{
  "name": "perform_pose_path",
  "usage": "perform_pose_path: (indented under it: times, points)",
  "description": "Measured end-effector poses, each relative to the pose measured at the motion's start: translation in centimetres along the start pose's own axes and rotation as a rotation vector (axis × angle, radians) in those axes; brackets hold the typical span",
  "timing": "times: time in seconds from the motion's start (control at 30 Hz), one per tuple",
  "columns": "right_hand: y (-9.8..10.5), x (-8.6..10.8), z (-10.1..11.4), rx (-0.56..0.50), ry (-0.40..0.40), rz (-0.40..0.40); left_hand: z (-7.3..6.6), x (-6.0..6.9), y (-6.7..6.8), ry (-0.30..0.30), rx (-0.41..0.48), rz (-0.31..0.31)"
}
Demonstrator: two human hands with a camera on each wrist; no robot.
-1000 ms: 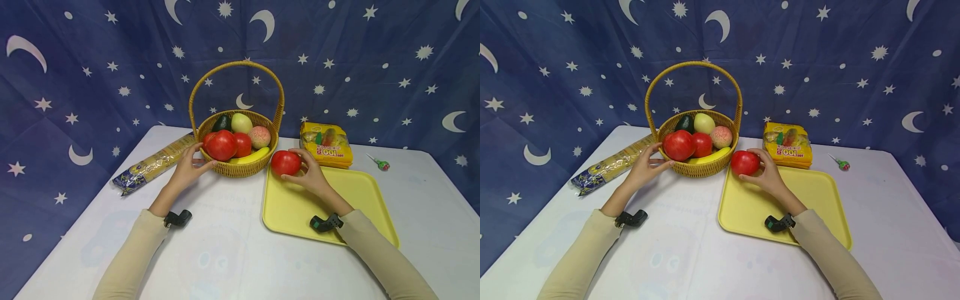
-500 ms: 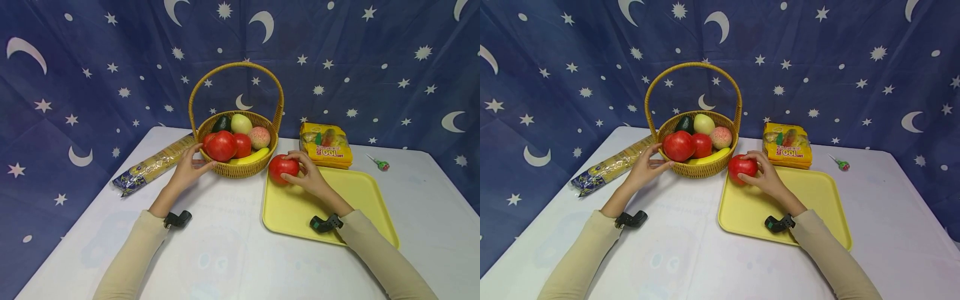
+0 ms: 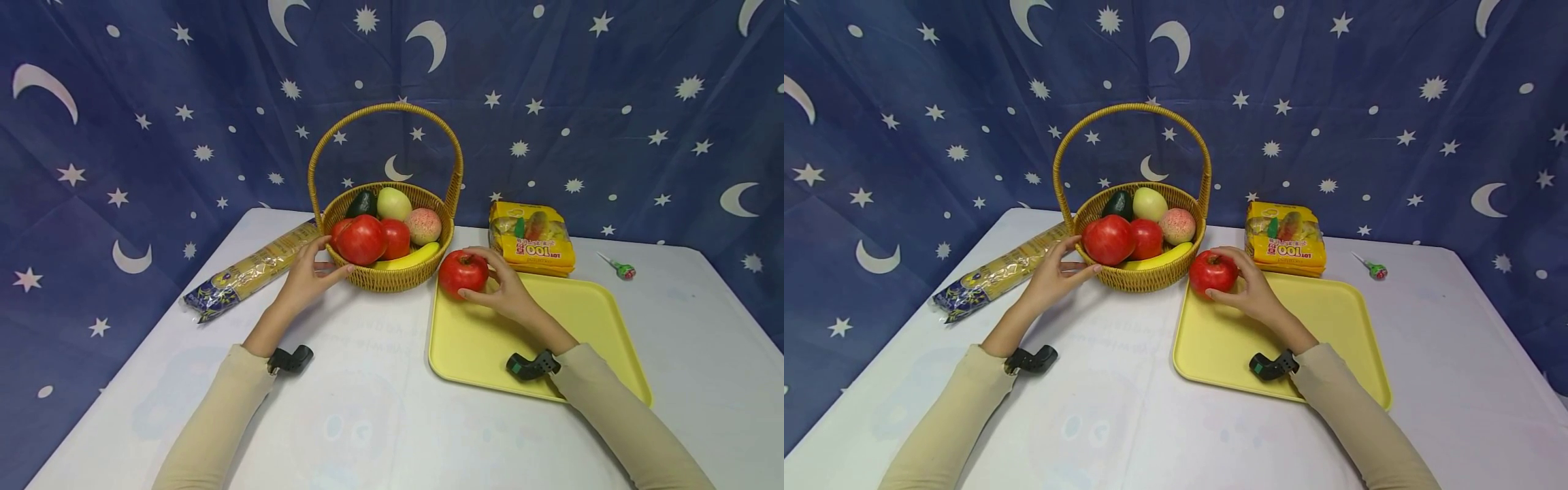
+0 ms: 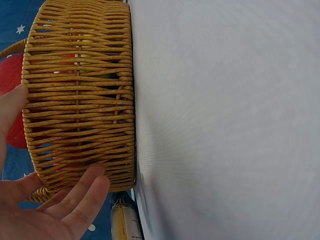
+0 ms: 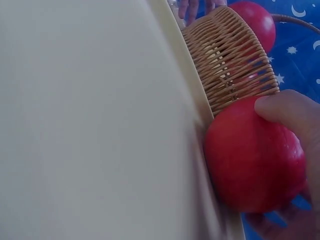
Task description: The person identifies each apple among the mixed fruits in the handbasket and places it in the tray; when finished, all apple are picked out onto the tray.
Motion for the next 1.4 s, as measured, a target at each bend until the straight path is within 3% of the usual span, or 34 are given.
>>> perform_pose_path:
  times: [0.13,0.47,0.93,1.4]
  points:
    - [0.0,0.1,0.2,0.020,-0.025,-0.003,0.0,0.0,0.0,0.000,0.000,-0.001]
    - [0.0,-0.4,-3.7,-0.028,-0.056,-0.008,0.1,0.0,-0.1,-0.004,0.004,0.003]
    - [0.2,-0.4,-3.5,-0.073,-0.091,-0.021,0.2,-0.1,-0.1,-0.003,0.004,0.002]
    - [0.9,-0.3,-1.2,-0.060,-0.049,-0.067,-0.1,0.0,0.0,-0.008,0.009,0.004]
Point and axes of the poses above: each hand's wrist, its own x-axis away from the middle knuckle, its own y-axis out of the back of the hand, z = x × y, the point moved 7 cm from there along -x, towards the middle knuckle, and after that the axes turned 5 degrees about -y, right-handed, at the moved point
